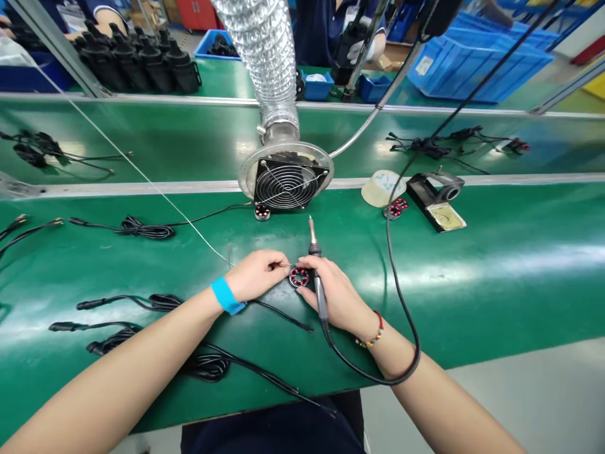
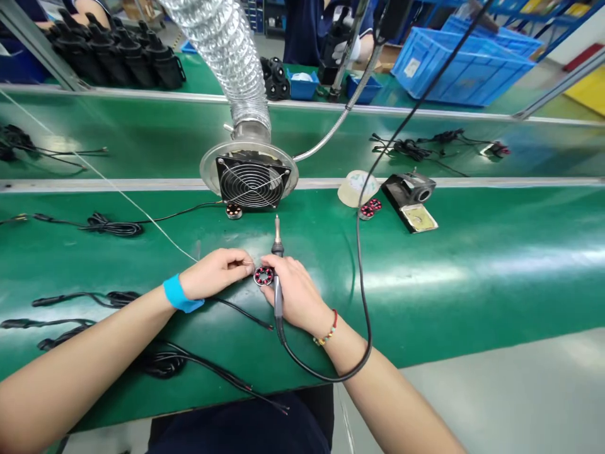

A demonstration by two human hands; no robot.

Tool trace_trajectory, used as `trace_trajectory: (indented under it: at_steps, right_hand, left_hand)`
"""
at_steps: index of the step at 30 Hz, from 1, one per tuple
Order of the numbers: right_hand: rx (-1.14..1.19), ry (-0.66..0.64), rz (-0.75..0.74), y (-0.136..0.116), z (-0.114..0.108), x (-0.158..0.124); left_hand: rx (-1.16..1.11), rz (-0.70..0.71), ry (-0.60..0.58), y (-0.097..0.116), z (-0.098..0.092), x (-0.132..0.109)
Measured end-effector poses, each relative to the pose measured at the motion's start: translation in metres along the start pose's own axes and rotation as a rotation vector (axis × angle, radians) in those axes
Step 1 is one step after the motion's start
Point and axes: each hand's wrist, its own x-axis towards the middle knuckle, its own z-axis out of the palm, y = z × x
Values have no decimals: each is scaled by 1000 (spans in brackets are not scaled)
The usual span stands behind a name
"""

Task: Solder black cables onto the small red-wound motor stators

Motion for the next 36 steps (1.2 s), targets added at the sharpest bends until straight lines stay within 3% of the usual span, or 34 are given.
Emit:
trace_trajectory:
  at_steps: [3, 9, 11, 16, 24, 27, 33, 36]
  right_hand:
    - [55, 60, -6, 1, 2, -1]
    - [294, 153, 63, -1, 2, -4]
    - [326, 188, 67, -2, 1, -5]
    - [403, 246, 46, 0, 2, -4]
    - [532, 189, -45, 4, -2, -1]
    - [501, 167, -40, 2, -3, -2]
    - [326, 137, 20, 0, -4, -4]
    - [309, 160, 68, 1, -5, -4]
  left_hand:
    - [-96, 40, 27, 0, -2, -1]
    - [-237, 94, 306, 6, -4, -3]
    - [-306, 79, 278, 6, -3, -5]
    - [-311, 34, 50, 4, 2, -9]
    - [-260, 115, 32, 6, 1, -11]
    - [-287, 100, 77, 8, 2, -11]
    - [-313, 48, 279, 12, 1, -8]
    - [-301, 45, 265, 11, 0, -7]
